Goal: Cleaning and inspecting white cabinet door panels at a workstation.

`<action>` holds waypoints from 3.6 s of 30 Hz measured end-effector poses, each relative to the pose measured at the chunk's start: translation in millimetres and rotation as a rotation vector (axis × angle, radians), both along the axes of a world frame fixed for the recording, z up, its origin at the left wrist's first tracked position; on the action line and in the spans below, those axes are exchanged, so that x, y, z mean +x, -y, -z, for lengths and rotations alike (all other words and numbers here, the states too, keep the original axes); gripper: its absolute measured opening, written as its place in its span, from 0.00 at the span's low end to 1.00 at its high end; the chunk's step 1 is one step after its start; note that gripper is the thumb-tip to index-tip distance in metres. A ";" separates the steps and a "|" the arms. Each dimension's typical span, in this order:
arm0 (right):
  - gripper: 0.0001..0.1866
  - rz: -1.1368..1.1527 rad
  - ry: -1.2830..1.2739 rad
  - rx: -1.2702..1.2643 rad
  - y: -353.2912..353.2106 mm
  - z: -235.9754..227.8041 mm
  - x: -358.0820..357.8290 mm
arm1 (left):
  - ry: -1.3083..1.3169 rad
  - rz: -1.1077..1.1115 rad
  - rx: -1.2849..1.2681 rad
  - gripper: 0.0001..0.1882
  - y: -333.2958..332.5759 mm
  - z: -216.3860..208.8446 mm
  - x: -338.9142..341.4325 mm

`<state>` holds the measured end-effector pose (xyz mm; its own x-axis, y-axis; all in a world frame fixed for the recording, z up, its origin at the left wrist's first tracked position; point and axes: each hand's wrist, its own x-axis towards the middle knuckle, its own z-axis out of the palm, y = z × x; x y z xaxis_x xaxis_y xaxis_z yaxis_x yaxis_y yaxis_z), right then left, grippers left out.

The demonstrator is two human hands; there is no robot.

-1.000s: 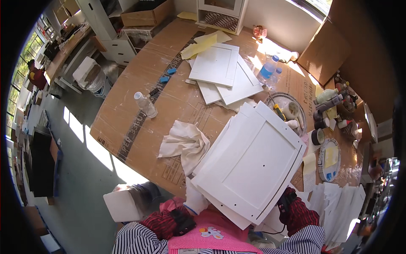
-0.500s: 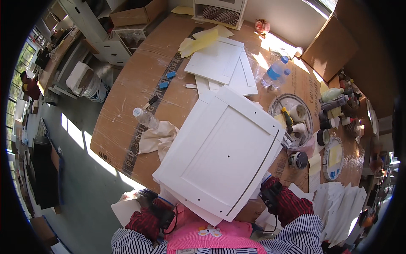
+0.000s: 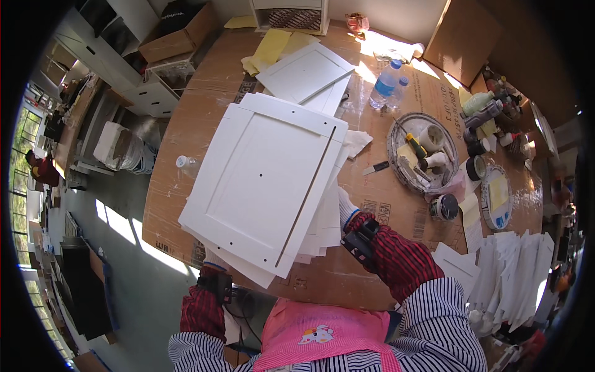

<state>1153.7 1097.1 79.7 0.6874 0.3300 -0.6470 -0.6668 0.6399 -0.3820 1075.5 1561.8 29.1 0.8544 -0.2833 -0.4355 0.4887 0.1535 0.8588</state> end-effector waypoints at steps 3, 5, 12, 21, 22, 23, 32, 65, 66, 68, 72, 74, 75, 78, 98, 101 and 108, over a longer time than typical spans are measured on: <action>0.23 0.113 -0.192 -0.113 -19.2 -36.4 5.3 | -0.380 -0.494 -0.306 0.39 28.1 -30.2 9.2; 0.21 0.216 -0.166 -0.147 0.3 -35.2 -12.2 | -0.280 -0.341 -0.465 0.37 21.0 -24.8 -9.0; 0.24 0.421 0.054 -0.591 122.0 -156.9 -230.9 | -0.749 -0.424 -0.218 0.24 192.2 -80.9 -120.1; 0.29 0.091 -0.780 -1.733 321.2 -129.5 -493.2 | 0.064 0.754 0.297 0.36 447.6 -93.8 -154.5; 0.29 0.093 -0.785 -1.718 335.4 -108.7 -513.5 | 0.062 0.763 0.309 0.36 474.4 -102.2 -159.1; 0.31 0.370 -0.604 -1.436 349.2 -83.6 -539.8 | -0.047 0.779 0.266 0.37 507.0 -117.5 -167.3; 0.26 0.280 -0.273 -0.952 377.1 -36.3 -536.4 | 0.002 0.653 0.548 0.36 532.8 -113.4 -201.3; 0.30 0.691 -0.135 -0.498 102.5 -27.7 -402.8 | -0.065 0.062 0.091 0.19 304.4 -118.3 -174.4; 0.30 0.674 -0.143 -0.528 104.3 -22.5 -392.5 | -0.177 -0.068 -0.040 0.19 320.4 -132.3 -179.5; 0.29 0.668 -0.066 -0.409 113.2 -13.7 -363.0 | -0.244 -0.041 -0.093 0.19 337.7 -141.1 -181.9; 0.24 0.793 0.007 -0.141 113.0 -27.8 -335.2 | -0.262 0.017 -0.190 0.19 377.2 -144.8 -209.0; 0.19 0.805 -0.035 -0.334 122.3 -8.8 -354.2 | -0.006 0.185 -0.107 0.21 395.2 -143.3 -228.3; 0.16 0.823 -0.181 -0.312 120.7 -27.3 -368.6 | -0.176 0.165 -0.141 0.22 397.9 -161.2 -229.7; 0.17 0.809 -0.271 -0.661 157.6 -37.7 -477.0 | -0.187 0.281 -0.164 0.22 419.5 -142.6 -245.3; 0.18 0.247 -0.127 -1.877 302.8 -38.5 -554.7 | 1.467 0.570 0.836 0.29 540.2 -92.5 -225.4; 0.20 0.100 -0.163 -1.825 299.0 -37.1 -550.5 | 1.428 0.721 1.002 0.36 545.1 -65.9 -218.0; 0.26 0.136 0.035 -2.088 292.9 -7.6 -565.2 | 1.383 0.710 0.943 0.28 545.1 -58.0 -219.1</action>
